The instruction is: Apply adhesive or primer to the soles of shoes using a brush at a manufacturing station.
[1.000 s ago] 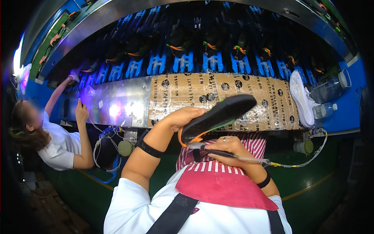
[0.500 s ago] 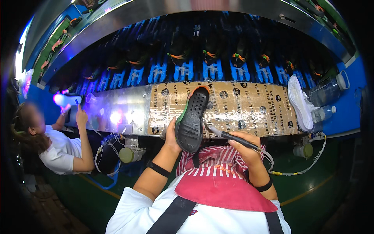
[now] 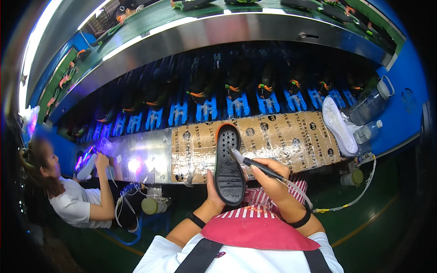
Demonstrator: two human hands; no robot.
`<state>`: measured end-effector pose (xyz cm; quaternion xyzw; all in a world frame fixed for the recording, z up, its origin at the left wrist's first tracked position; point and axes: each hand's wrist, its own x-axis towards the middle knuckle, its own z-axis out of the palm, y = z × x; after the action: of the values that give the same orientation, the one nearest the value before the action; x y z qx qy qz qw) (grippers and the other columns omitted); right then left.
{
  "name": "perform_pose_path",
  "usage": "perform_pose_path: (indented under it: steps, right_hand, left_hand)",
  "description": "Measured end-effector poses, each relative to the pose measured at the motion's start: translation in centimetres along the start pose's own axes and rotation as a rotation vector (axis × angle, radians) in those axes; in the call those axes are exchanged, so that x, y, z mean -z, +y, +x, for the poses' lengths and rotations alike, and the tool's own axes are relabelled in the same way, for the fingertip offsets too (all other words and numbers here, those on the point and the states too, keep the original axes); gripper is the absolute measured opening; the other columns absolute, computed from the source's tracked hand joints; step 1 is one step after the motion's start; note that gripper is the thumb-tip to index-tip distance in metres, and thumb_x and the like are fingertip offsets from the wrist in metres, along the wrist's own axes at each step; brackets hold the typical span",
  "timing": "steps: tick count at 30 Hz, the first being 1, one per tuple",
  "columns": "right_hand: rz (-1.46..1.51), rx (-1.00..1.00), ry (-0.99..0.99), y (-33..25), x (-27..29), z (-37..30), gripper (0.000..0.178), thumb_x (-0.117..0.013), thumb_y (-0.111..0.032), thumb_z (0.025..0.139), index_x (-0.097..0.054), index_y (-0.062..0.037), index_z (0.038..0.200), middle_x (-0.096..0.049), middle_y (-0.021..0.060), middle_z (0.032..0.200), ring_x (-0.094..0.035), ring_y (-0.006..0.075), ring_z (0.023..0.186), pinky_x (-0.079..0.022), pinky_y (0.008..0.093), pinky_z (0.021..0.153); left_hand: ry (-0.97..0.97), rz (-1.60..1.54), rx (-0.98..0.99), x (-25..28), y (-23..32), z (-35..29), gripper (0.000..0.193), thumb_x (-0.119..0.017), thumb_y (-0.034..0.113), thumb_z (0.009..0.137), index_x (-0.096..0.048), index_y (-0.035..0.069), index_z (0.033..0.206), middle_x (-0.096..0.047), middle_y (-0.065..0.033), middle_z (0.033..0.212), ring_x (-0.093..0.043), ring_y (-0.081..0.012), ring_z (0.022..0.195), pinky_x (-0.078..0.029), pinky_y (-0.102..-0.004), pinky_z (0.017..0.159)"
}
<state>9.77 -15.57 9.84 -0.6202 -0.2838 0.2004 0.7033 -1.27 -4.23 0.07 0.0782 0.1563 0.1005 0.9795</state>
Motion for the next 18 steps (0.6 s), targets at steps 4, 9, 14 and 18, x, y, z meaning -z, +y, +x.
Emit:
perform_pose_path:
  steps: [4,9,14,18]
  right_hand:
    - [-0.266,0.174,0.179,0.1,-0.8,1.3,0.017,-0.063,-0.003,0.074,-0.062,0.0031,0.090,-0.060,0.0084,0.066,-0.058,0.0126,0.056,-0.042,0.0239,0.049]
    - [-0.521,0.487,0.310,2.7,-1.3,2.4,0.018,-0.066,-0.003,0.069,-0.062,0.0008,0.085,-0.058,0.0126,0.066,-0.057,0.0243,0.056,-0.043,0.0310,0.051]
    - [-0.342,0.444,-0.021,2.6,-1.0,2.0,0.019,-0.067,-0.003,0.069,-0.062,0.0017,0.086,-0.060,0.0124,0.068,-0.057,0.0194,0.054,-0.042,0.0274,0.049]
    - [-0.360,0.384,0.196,1.0,-0.7,1.5,0.019,-0.067,-0.003,0.069,-0.062,0.0017,0.086,-0.060,0.0123,0.068,-0.057,0.0196,0.056,-0.042,0.0276,0.051]
  left_hand:
    - [-0.088,-0.036,0.039,-0.6,-0.8,0.2,0.076,-0.021,0.063,0.082,-0.039,0.005,0.127,-0.052,-0.0201,0.113,-0.054,-0.0366,0.099,-0.046,-0.0430,0.085]
    - [0.086,0.068,0.160,0.5,-2.0,0.3,0.067,-0.026,0.060,0.082,-0.044,0.011,0.124,-0.053,-0.0125,0.116,-0.055,-0.0280,0.103,-0.044,-0.0406,0.090]
    - [-0.028,0.025,0.117,1.0,-1.8,0.3,0.067,-0.028,0.062,0.081,-0.046,0.012,0.122,-0.053,-0.0124,0.116,-0.054,-0.0271,0.103,-0.044,-0.0399,0.090]
    - [0.009,0.119,0.051,1.0,-1.6,0.2,0.070,-0.029,0.064,0.079,-0.045,0.012,0.123,-0.053,-0.0128,0.116,-0.054,-0.0268,0.103,-0.044,-0.0395,0.090]
